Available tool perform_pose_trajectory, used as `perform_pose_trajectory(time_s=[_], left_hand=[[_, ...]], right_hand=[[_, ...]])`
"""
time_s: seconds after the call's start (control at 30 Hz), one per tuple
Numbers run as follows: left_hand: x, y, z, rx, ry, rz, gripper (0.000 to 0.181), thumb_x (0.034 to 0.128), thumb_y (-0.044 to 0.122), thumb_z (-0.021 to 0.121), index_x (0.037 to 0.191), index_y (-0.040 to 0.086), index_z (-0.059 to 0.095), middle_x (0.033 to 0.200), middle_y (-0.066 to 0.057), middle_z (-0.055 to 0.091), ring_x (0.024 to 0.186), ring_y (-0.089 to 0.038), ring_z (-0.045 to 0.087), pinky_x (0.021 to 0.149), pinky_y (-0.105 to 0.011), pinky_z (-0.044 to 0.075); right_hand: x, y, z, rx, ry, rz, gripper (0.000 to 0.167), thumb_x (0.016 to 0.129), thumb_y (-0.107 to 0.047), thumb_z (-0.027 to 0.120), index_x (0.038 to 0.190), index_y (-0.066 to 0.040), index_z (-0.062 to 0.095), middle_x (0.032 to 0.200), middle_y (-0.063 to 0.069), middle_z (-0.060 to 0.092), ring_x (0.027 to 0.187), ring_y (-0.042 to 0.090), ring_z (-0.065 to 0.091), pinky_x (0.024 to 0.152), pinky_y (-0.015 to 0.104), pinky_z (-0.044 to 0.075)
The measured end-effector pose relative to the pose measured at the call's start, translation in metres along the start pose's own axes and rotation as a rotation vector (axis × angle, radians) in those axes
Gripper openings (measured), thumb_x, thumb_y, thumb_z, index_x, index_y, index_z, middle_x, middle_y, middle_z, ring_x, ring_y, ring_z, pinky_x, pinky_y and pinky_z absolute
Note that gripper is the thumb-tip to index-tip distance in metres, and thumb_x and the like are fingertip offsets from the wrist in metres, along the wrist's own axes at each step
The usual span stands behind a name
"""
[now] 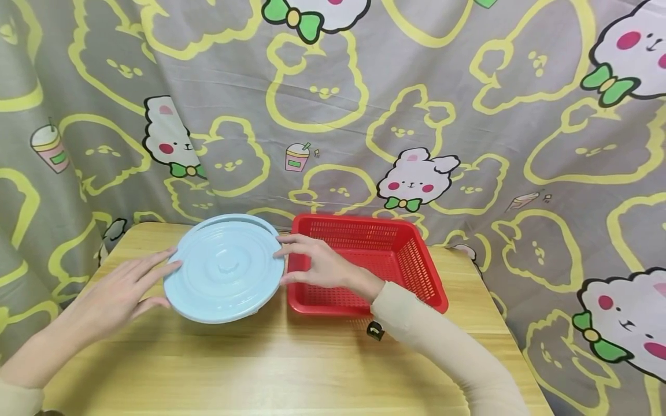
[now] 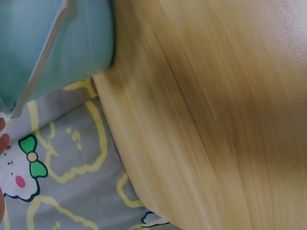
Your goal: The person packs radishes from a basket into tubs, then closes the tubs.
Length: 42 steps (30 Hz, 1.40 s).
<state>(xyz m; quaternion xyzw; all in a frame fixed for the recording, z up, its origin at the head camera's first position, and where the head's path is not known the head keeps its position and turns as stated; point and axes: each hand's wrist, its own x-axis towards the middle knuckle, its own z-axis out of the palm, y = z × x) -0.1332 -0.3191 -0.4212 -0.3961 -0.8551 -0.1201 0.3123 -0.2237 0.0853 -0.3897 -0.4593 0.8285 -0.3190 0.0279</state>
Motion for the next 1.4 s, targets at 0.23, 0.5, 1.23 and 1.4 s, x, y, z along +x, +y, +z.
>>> perform_pose_trajectory(time_s=[0.23,0.5,1.23,1.4], left_hand=[[0.001,-0.007,0.003,0.012,-0.014,-0.024,0.079,0.1047,0.065,0.032,0.141,0.001,0.063,0.143,-0.026,0.061,0.114,-0.041,0.062,0.124,-0.01,0.013],[0.007,-0.012,0.003,0.019,-0.048,-0.068,0.08,0.1047,0.066,0.031,0.145,0.003,0.06,0.146,-0.024,0.06,0.116,-0.042,0.063,0.124,-0.006,0.004],[0.022,-0.007,0.009,-0.007,-0.068,-0.107,0.082,0.1003,0.069,0.053,0.149,0.002,0.055,0.151,-0.024,0.056,0.127,-0.046,0.058,0.126,-0.01,0.003],[0.045,0.008,0.015,-0.01,-0.003,-0.07,0.088,0.1029,0.074,0.037,0.147,0.0,0.057,0.15,-0.027,0.057,0.129,-0.047,0.058,0.129,-0.015,0.004]], right_hand=[[0.011,0.006,-0.003,-0.03,-0.013,0.024,0.057,0.085,-0.033,0.089,0.137,-0.016,0.07,0.158,0.008,0.056,0.146,0.024,0.055,0.116,0.041,0.05],[0.018,0.012,-0.008,-0.029,-0.03,0.068,0.057,0.089,-0.032,0.086,0.141,-0.018,0.068,0.159,0.006,0.055,0.146,0.023,0.055,0.116,0.042,0.05],[0.002,0.005,-0.024,-0.065,-0.034,0.178,0.054,0.095,-0.037,0.078,0.146,-0.022,0.064,0.158,0.005,0.055,0.148,0.022,0.052,0.112,0.044,0.054],[-0.018,-0.001,-0.034,-0.112,0.007,0.224,0.058,0.094,-0.038,0.079,0.147,-0.021,0.062,0.159,0.003,0.053,0.148,0.022,0.051,0.11,0.046,0.055]])
